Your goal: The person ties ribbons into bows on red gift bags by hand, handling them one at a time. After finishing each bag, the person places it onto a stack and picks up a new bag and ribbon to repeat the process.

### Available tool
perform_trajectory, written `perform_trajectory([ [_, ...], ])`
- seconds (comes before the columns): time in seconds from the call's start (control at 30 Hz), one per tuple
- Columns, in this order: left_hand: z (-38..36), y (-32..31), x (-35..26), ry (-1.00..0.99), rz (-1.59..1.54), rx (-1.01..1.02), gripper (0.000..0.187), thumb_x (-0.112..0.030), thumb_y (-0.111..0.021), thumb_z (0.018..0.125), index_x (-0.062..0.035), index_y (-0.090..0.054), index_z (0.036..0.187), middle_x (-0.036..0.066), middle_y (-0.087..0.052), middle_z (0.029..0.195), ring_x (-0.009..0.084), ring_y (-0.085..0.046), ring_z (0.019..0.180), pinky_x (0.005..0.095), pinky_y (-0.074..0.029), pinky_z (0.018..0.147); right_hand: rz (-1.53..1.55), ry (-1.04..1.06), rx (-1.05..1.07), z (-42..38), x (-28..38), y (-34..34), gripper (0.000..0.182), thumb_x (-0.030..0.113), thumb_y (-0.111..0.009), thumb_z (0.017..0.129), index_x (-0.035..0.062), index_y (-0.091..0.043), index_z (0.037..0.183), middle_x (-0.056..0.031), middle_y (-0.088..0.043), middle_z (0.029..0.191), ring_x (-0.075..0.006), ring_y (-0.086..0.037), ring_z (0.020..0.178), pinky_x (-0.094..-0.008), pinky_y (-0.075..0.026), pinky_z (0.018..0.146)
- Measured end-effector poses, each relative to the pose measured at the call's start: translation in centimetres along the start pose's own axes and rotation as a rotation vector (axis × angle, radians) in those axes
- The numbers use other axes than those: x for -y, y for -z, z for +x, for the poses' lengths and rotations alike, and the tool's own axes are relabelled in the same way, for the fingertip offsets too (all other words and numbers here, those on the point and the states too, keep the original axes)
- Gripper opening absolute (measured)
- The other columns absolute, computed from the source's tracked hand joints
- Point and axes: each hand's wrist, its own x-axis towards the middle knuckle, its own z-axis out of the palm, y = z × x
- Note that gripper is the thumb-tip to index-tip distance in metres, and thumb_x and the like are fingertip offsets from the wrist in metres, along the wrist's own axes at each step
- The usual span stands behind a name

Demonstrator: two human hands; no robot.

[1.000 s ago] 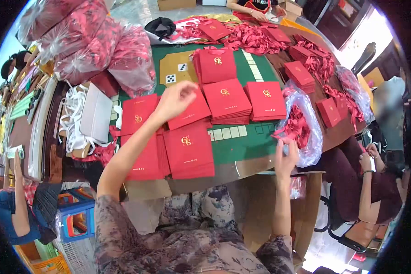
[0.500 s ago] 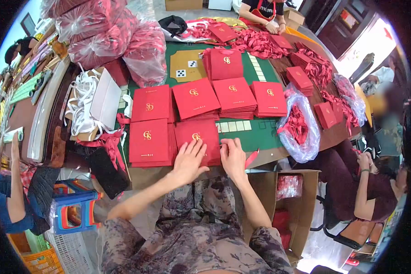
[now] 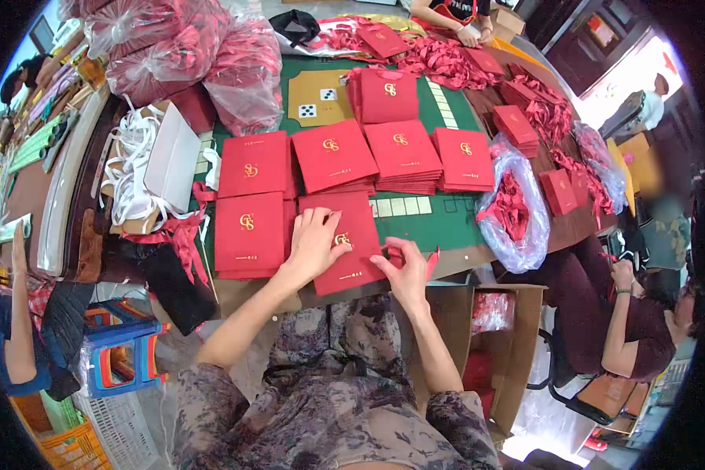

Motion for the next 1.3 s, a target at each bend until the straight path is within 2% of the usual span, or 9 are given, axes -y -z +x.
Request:
perform_trajectory([
  [0.13, 0.2, -0.4, 0.1, 0.007, -0.027, 0.013, 0.072, -0.035, -0.085, 0.070, -0.0020, -0.059, 0.129, 0.013, -0.055, 0.125, 0.0312, -0.049, 0.114, 0.0440, -0.041, 0.096, 0.101, 0.016, 0.043, 1.0, 0.9, 0.3, 0.021, 0.006, -0.073, 0.088, 0.0006, -0.068, 0.107, -0.0101, -0.065, 0.093, -0.0183, -0.065, 0.081, -0.0294, -0.052, 0.071],
  [0.17, 0.2, -0.4, 0.0, -0.007, -0.045, -0.006, 0.072, -0.032, -0.087, 0.068, -0.0029, -0.059, 0.127, 0.012, -0.054, 0.123, 0.0313, -0.049, 0.114, 0.0443, -0.041, 0.095, 0.100, 0.070, 0.052, 1.4, 0.8, -0.1, 0.016, 0.007, -0.069, 0.089, 0.0026, -0.066, 0.105, -0.0133, -0.061, 0.093, -0.0269, -0.064, 0.081, -0.0359, -0.051, 0.070],
  [0.4, 0.8, 1.0, -1.0, 0.058, -0.058, 0.053, 0.062, -0.023, -0.089, 0.064, -0.0074, -0.057, 0.115, 0.010, -0.054, 0.116, 0.0311, -0.049, 0.109, 0.0433, -0.041, 0.090, -0.088, 0.160, -0.034, 1.8, 1.1, -3.5, 0.014, 0.006, -0.071, 0.085, 0.0051, -0.063, 0.096, -0.0121, -0.058, 0.096, -0.0334, -0.063, 0.082, -0.0413, -0.051, 0.070],
  [0.67, 1.0, 1.6, -1.2, 0.057, -0.231, 0.078, 0.043, -0.014, -0.083, 0.071, -0.0071, -0.057, 0.105, 0.007, -0.065, 0.096, 0.0285, -0.059, 0.094, 0.0415, -0.042, 0.085, -0.034, 0.011, 0.000, 0.4, 1.8, -2.3, 0.013, 0.008, -0.071, 0.085, 0.0057, -0.063, 0.095, -0.0112, -0.060, 0.088, -0.0318, -0.063, 0.080, -0.0410, -0.051, 0.069],
  [0.73, 1.1, 2.0, -1.5, 0.063, -0.280, 0.066, 0.040, -0.012, -0.081, 0.073, -0.0073, -0.059, 0.106, 0.007, -0.066, 0.094, 0.0281, -0.062, 0.091, 0.0418, -0.042, 0.084, 0.014, 0.139, -0.111, 0.6, 2.2, -2.1, 0.010, 0.005, -0.070, 0.086, 0.0024, -0.064, 0.093, -0.0107, -0.062, 0.087, -0.0219, -0.061, 0.071, -0.0335, -0.048, 0.063],
  [0.83, 1.1, 2.9, -2.1, 0.039, -0.300, 0.119, 0.035, -0.010, -0.078, 0.077, -0.0101, -0.064, 0.109, 0.009, -0.068, 0.093, 0.0279, -0.065, 0.092, 0.0413, -0.043, 0.084, 0.079, 0.059, -0.099, 0.9, 3.4, -1.9, 0.010, 0.004, -0.070, 0.085, 0.0021, -0.064, 0.093, -0.0103, -0.063, 0.085, -0.0192, -0.061, 0.069, -0.0314, -0.048, 0.062],
  [0.97, 0.9, 2.8, -2.5, 0.110, -0.401, 0.140, 0.032, -0.006, -0.076, 0.079, -0.0106, -0.068, 0.110, 0.011, -0.070, 0.093, 0.0281, -0.067, 0.089, 0.0391, -0.046, 0.084, 0.095, -0.043, -0.052, 1.4, 4.3, -1.7, 0.011, 0.005, -0.070, 0.083, 0.0040, -0.062, 0.091, -0.0119, -0.062, 0.081, -0.0269, -0.063, 0.068, -0.0377, -0.050, 0.062],
  [1.17, 0.5, 2.7, -2.9, 0.106, -0.441, 0.118, 0.031, -0.004, -0.075, 0.079, -0.0100, -0.069, 0.109, 0.011, -0.069, 0.092, 0.0277, -0.068, 0.086, 0.0377, -0.047, 0.083, 0.095, -0.094, 0.016, 1.6, 4.1, -1.2, 0.013, 0.007, -0.070, 0.081, 0.0030, -0.061, 0.089, -0.0121, -0.062, 0.079, -0.0267, -0.063, 0.067, -0.0381, -0.050, 0.061],
  [1.3, 0.1, 2.4, -3.7, 0.051, -0.300, 0.061, 0.030, -0.004, -0.072, 0.079, -0.0115, -0.070, 0.108, 0.012, -0.068, 0.091, 0.0277, -0.064, 0.086, 0.0374, -0.045, 0.081, 0.059, -0.131, 0.106, 2.3, 4.6, -0.4, 0.010, 0.005, -0.069, 0.081, 0.0006, -0.063, 0.088, -0.0114, -0.066, 0.079, -0.0189, -0.066, 0.069, -0.0319, -0.051, 0.063],
])
